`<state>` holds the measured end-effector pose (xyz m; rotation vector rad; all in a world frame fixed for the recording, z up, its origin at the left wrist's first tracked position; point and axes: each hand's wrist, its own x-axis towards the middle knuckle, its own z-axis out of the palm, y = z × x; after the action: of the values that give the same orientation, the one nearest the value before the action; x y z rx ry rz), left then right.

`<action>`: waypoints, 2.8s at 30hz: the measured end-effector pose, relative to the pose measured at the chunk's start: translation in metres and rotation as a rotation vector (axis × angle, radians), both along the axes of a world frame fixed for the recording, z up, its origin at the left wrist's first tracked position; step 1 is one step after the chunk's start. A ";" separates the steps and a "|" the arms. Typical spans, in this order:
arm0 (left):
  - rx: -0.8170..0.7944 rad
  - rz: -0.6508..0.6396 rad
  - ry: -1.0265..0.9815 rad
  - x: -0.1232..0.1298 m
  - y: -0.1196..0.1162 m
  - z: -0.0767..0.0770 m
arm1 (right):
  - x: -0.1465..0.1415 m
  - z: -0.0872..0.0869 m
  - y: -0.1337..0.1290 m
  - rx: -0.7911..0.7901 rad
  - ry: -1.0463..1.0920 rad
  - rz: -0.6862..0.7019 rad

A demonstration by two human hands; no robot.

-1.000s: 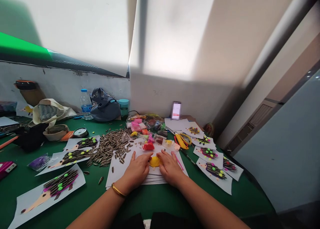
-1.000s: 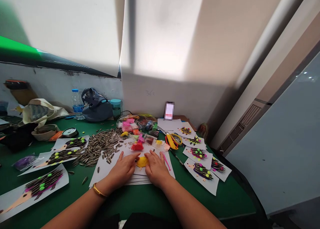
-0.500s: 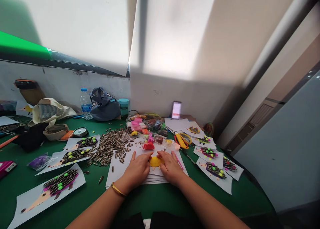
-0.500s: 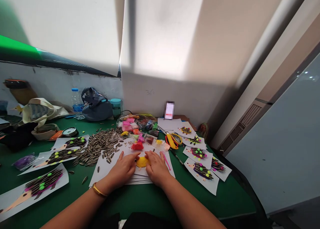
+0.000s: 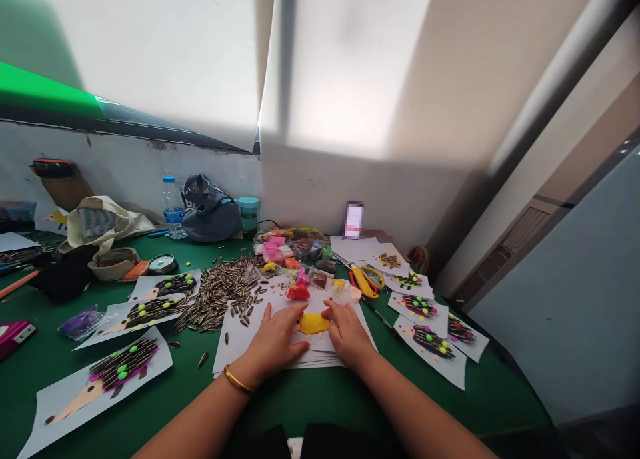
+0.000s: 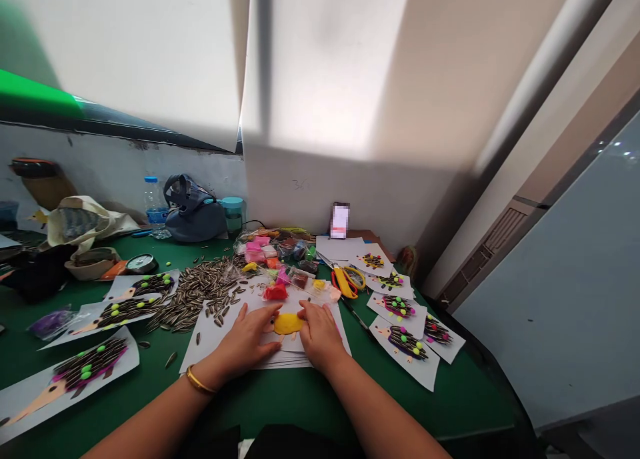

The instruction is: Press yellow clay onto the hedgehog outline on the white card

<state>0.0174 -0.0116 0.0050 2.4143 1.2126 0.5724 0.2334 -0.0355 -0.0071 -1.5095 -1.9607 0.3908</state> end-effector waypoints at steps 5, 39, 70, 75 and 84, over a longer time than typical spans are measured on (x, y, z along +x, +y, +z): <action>-0.002 0.009 0.004 0.000 -0.001 0.001 | 0.002 0.002 -0.003 0.031 -0.001 -0.009; 0.224 -0.214 0.077 0.010 -0.012 0.008 | -0.002 0.012 -0.009 -0.006 -0.117 0.111; 0.018 -0.023 -0.021 -0.005 0.003 -0.009 | -0.002 0.011 -0.014 0.067 -0.102 0.285; 0.000 -0.029 -0.027 -0.005 0.003 -0.007 | 0.002 0.009 -0.011 0.093 -0.062 0.199; 0.018 -0.038 -0.049 -0.006 0.003 -0.008 | -0.002 0.010 -0.012 0.067 -0.155 0.233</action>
<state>0.0119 -0.0085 -0.0027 2.4178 1.1441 0.6295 0.2316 -0.0473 0.0024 -1.3071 -2.2585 0.3095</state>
